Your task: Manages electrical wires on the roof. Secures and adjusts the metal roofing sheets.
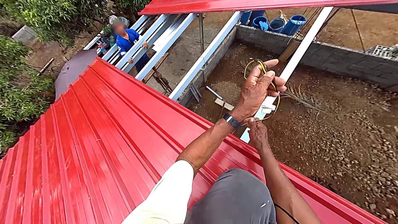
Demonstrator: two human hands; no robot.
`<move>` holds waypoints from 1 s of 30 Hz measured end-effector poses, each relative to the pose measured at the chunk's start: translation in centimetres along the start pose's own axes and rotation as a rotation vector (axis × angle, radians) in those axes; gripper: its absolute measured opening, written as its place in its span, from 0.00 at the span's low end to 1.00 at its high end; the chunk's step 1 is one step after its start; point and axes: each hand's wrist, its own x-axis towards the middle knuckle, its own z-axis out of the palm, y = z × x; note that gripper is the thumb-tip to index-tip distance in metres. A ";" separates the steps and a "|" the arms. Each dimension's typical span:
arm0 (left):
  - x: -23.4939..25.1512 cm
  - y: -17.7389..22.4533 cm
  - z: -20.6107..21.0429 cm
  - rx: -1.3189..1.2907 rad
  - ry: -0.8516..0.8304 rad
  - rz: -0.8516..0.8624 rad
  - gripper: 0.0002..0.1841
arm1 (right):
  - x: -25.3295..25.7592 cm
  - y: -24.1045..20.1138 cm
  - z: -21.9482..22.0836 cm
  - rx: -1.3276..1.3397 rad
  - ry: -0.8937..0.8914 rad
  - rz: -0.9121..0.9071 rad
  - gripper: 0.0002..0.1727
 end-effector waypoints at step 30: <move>-17.8 -19.5 -17.7 0.976 0.008 -0.289 0.30 | -2.4 2.0 4.2 -0.267 -0.140 0.042 0.20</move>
